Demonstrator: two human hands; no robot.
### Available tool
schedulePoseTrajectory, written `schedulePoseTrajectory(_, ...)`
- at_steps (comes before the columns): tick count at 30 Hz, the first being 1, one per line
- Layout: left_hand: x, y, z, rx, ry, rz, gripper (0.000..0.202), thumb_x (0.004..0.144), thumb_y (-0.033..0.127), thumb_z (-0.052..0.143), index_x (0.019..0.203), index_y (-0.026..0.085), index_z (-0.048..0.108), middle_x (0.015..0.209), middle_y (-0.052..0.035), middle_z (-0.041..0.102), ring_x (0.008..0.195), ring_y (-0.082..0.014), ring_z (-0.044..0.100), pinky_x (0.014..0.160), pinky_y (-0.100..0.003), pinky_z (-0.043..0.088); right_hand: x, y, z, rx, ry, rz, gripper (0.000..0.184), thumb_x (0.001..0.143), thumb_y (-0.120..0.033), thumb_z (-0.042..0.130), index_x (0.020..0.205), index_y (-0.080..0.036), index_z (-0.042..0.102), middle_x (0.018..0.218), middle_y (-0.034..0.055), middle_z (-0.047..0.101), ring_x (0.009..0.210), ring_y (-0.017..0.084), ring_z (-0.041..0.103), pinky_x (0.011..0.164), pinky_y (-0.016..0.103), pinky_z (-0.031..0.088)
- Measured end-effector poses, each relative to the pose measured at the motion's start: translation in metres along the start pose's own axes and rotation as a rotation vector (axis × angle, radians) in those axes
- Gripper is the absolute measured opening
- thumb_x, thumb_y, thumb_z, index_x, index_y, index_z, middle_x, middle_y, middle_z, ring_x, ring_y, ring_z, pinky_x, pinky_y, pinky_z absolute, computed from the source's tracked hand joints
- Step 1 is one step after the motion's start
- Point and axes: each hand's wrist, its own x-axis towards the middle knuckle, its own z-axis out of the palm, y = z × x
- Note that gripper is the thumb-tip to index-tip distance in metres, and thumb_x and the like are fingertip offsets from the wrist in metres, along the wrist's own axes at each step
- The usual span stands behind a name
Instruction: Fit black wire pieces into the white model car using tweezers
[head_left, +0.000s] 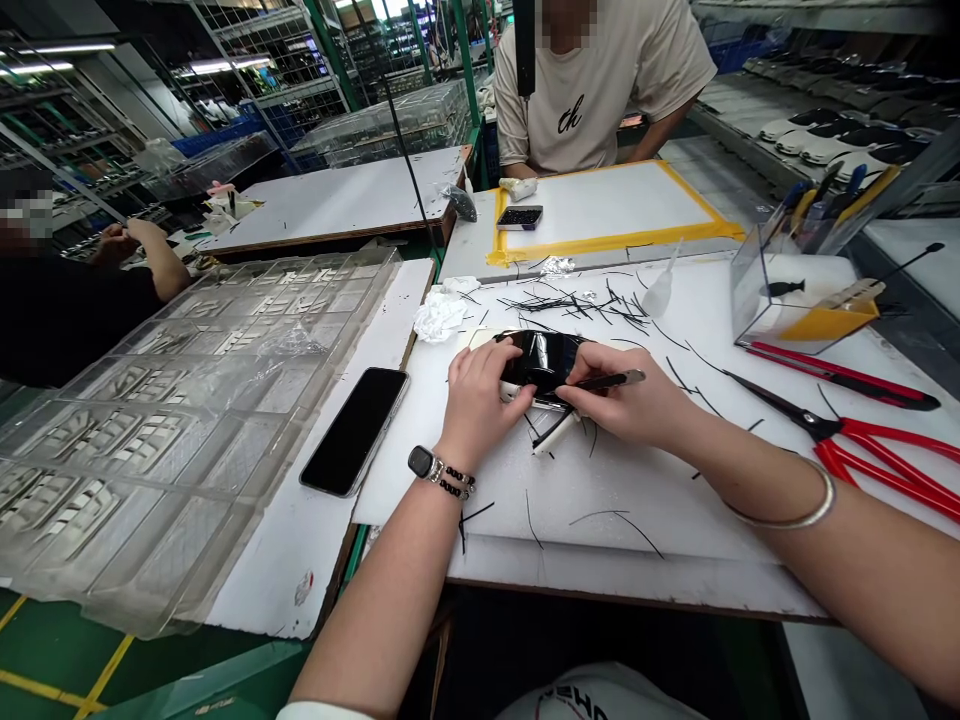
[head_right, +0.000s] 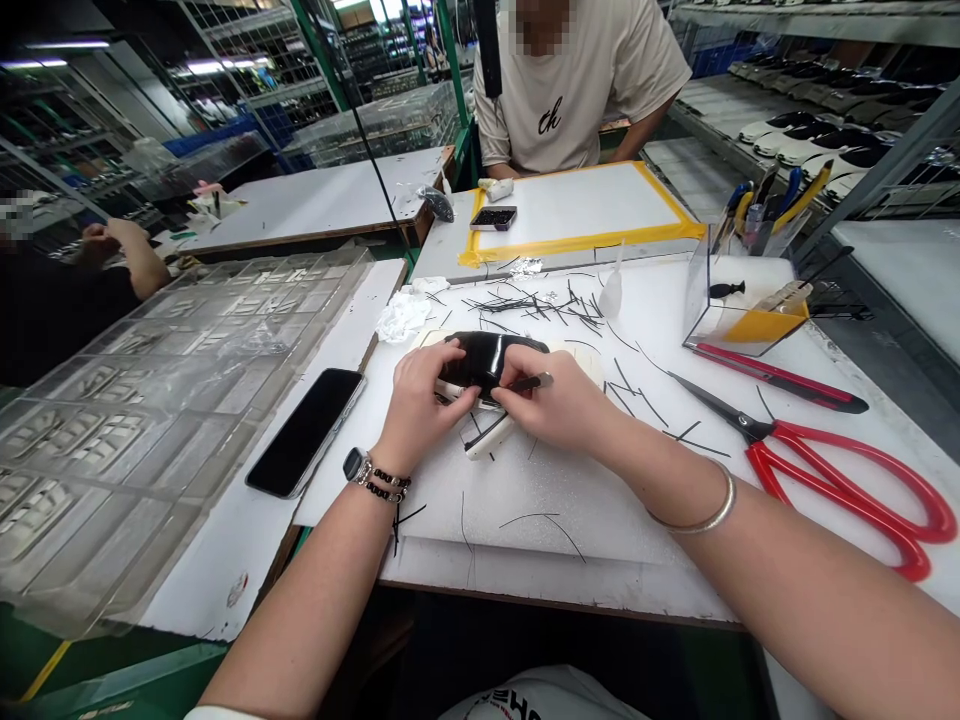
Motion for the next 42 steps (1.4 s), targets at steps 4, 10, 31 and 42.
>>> schedulePoseTrajectory(4, 0.0, 0.0, 0.0, 0.005, -0.011, -0.011, 0.034, 0.075, 0.022, 0.066, 0.107, 0.021, 0.054, 0.122, -0.0071, 0.062, 0.116, -0.0241, 0.055, 0.106, -0.044, 0.033, 0.003, -0.006, 0.005, 0.025, 0.033, 0.106, 0.017, 0.072, -0.02, 0.061, 0.063, -0.019, 0.046, 0.059, -0.0018, 0.053, 0.053, 0.01, 0.045, 0.048, 0.023, 0.033)
schedulePoseTrajectory(10, -0.002, -0.001, 0.002, 0.001, 0.006, 0.009, 0.035, 0.076, 0.021, 0.066, 0.109, 0.021, 0.053, 0.123, -0.0077, 0.063, 0.118, -0.0233, 0.056, 0.109, -0.045, 0.03, 0.004, -0.015, 0.019, -0.054, 0.112, 0.171, 0.016, 0.07, -0.017, 0.057, 0.065, -0.02, 0.042, 0.056, -0.003, 0.05, 0.05, 0.01, 0.042, 0.047, 0.023, 0.031)
schedulePoseTrajectory(31, -0.004, 0.001, 0.002, 0.013, -0.019, -0.011, 0.035, 0.078, 0.021, 0.064, 0.111, 0.02, 0.053, 0.126, -0.0074, 0.061, 0.122, -0.0226, 0.052, 0.111, -0.045, 0.027, 0.003, -0.01, 0.021, 0.024, 0.261, 0.159, 0.02, 0.065, -0.011, 0.056, 0.057, -0.019, 0.039, 0.055, -0.0053, 0.044, 0.053, 0.009, 0.039, 0.048, 0.023, 0.028)
schedulePoseTrajectory(42, -0.005, 0.001, 0.002, 0.013, -0.023, -0.008, 0.035, 0.079, 0.022, 0.064, 0.112, 0.02, 0.052, 0.126, -0.0067, 0.061, 0.122, -0.0226, 0.052, 0.111, -0.046, 0.027, 0.003, -0.01, 0.021, 0.044, 0.261, 0.15, 0.02, 0.065, -0.01, 0.056, 0.058, -0.019, 0.039, 0.056, -0.0052, 0.045, 0.053, 0.009, 0.039, 0.047, 0.023, 0.029)
